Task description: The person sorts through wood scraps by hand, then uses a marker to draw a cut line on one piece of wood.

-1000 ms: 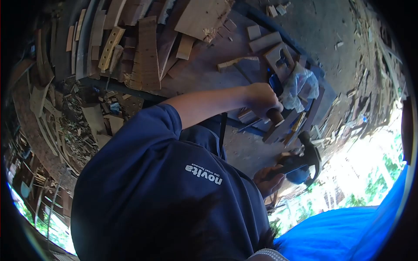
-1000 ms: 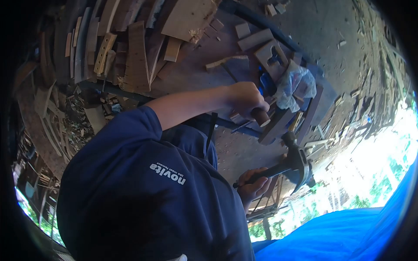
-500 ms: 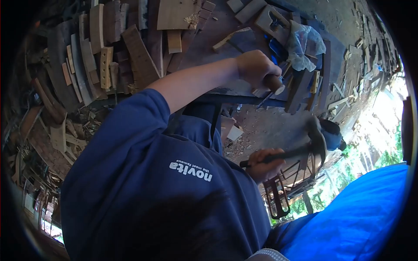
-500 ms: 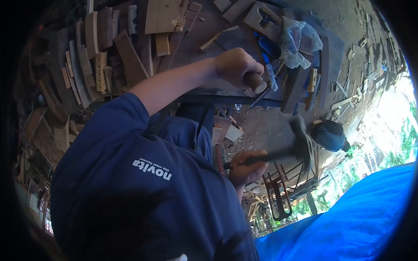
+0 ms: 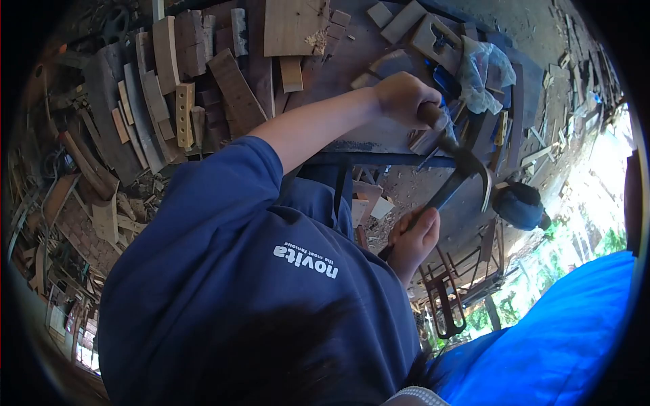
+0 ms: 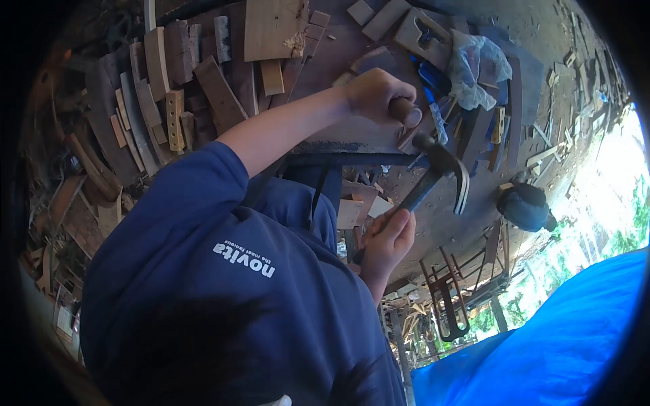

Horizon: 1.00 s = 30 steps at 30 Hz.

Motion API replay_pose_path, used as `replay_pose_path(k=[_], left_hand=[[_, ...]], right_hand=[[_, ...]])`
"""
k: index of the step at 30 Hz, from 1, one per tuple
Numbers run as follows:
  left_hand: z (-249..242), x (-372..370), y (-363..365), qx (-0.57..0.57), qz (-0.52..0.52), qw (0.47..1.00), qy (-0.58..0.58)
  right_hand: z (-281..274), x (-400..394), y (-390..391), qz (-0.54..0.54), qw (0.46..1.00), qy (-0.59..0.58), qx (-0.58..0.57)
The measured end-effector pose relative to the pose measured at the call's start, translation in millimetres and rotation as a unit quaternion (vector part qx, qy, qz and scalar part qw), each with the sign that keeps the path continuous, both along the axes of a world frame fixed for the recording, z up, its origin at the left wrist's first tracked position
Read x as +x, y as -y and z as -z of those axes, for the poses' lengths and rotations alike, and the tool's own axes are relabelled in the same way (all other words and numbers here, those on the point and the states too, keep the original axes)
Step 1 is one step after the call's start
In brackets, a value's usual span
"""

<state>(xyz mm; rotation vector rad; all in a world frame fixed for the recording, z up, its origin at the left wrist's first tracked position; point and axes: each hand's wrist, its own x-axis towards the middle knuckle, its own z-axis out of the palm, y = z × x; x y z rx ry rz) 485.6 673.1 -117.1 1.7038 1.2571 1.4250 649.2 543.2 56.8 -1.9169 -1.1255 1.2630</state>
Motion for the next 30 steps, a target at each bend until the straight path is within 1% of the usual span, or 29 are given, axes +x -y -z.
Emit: replay_pose_path(k=[1,2,3,5,6,8,10,13,16,20,23,30], left_hand=[[5,-8,-1,-0.010,-0.030,0.999,0.003],[5,-15,-5,-0.010,-0.041,0.999,-0.005],[4,-14,-4,0.003,-0.044,0.999,0.010],[3,-7,9,0.002,-0.044,0.999,0.033],[0,-7,9,0.004,-0.038,0.999,0.029],[-8,-5,3,0.009,-0.036,0.999,0.027],[-18,3,3,0.039,-0.013,0.999,0.003],[-25,16,2,0.018,-0.023,1.000,0.011],[-26,14,0,-0.001,-0.013,1.000,0.003],[-24,12,-1,-0.004,-0.018,1.000,-0.001],[-25,12,-5,0.019,-0.013,1.000,-0.006],[-21,7,-12,0.007,-0.023,1.000,-0.002]], right_hand=[[-7,-5,-4,0.042,0.996,0.020,-0.077],[-11,-1,-6,0.035,0.999,-0.006,-0.027],[-14,4,-10,0.029,0.999,-0.008,-0.035],[-37,1,-22,0.085,0.992,-0.053,0.074],[-42,3,-26,0.085,0.993,-0.049,0.069],[-47,9,-38,0.052,0.983,-0.060,0.164],[-45,14,-45,0.044,0.985,-0.049,0.162],[-39,22,-48,0.032,0.989,-0.033,0.144],[-34,28,-44,0.025,0.992,-0.022,0.123],[-31,32,-43,0.005,0.992,-0.014,0.125],[-28,34,-43,-0.016,0.992,-0.001,0.128],[-24,35,-42,-0.021,0.992,-0.026,0.123]])
